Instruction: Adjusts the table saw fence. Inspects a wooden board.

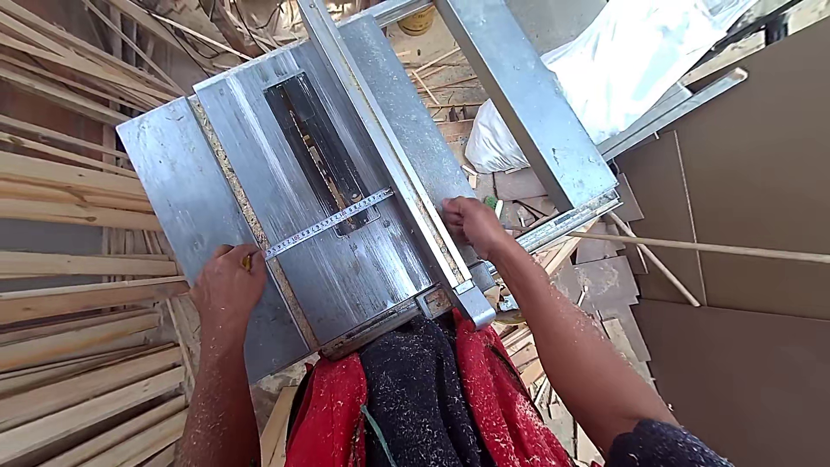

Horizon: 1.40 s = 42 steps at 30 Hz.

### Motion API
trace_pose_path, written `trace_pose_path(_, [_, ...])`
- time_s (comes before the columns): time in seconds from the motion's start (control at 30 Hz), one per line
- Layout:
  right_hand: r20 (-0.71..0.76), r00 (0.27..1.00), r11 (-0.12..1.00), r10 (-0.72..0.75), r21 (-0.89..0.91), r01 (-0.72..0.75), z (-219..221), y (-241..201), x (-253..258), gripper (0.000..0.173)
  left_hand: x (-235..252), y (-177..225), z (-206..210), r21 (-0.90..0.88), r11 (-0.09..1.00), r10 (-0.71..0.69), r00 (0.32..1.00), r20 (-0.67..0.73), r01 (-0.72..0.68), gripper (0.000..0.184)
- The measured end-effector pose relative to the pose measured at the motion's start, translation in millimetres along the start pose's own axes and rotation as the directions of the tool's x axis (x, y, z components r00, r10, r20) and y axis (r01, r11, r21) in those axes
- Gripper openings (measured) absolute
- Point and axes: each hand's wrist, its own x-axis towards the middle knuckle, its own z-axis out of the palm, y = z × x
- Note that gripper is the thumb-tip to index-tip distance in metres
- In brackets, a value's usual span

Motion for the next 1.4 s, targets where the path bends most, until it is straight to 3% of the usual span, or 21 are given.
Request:
trace_pose_path(0.23, [-0.195,0.97,0.969,-0.144,0.169,0.178,-11,-11,-15,0.047,0,-2,2,0.006,1.0,-0.011,1.0,-0.001,0.011,0.028])
trace_pose_path(0.3, [-0.188,0.948,0.956,-0.258,0.096,0.279,-2,-20,-34,0.047,-1,-1,3,0.009,1.0,-0.008,1.0,-0.015,0.008,0.028])
trace_pose_path(0.37, [-0.011,0.92,0.916,-0.392,-0.091,0.39,24,-21,-58,0.048,0,0,4,0.015,1.0,-0.012,1.0,-0.011,0.012,0.028])
trace_pose_path(0.43, [0.268,0.879,0.837,-0.394,-0.291,0.463,62,-17,-82,0.049,0,0,3,0.024,1.0,-0.012,1.0,0.0,0.012,0.028])
trace_pose_path(0.5, [0.486,0.854,0.725,-0.188,-0.518,0.454,97,-8,-89,0.049,1,1,1,0.027,1.0,0.0,1.0,0.001,0.0,0.029])
trace_pose_path(0.53, [0.518,0.854,0.674,-0.052,-0.613,0.412,110,-3,-85,0.05,1,1,1,0.025,1.0,0.002,1.0,0.004,-0.003,0.029])
trace_pose_path(0.6, [0.402,0.915,0.612,0.031,-0.732,0.301,117,8,-75,0.051,0,2,0,0.023,1.0,-0.004,1.0,0.008,0.004,0.029])
trace_pose_path(0.7, [0.197,0.979,0.651,-0.047,-0.738,0.179,107,15,-63,0.053,-1,3,0,0.026,1.0,-0.015,1.0,0.004,0.015,0.028])
trace_pose_path(0.87, [0.201,0.977,0.664,-0.073,-0.721,0.197,108,13,-73,0.052,2,0,4,0.034,0.999,-0.009,1.0,0.003,0.009,0.028])
trace_pose_path(0.97, [0.194,0.959,0.725,-0.204,-0.629,0.282,102,5,-81,0.052,1,3,-1,0.02,1.0,-0.016,1.0,0.013,0.016,0.027])
trace_pose_path(1.07, [0.063,0.938,0.793,-0.341,-0.516,0.323,73,-11,-81,0.051,1,4,-1,0.023,0.999,-0.024,1.0,0.018,0.023,0.028])
trace_pose_path(1.23, [-0.207,0.913,0.881,-0.352,-0.404,0.248,5,-15,-66,0.053,1,4,1,0.02,0.999,-0.031,0.999,0.022,0.031,0.027])
trace_pose_path(1.4, [-0.193,0.915,0.818,-0.355,-0.539,0.204,-18,12,-89,0.052,3,7,-2,0.025,0.997,-0.068,0.996,0.057,0.067,0.027])
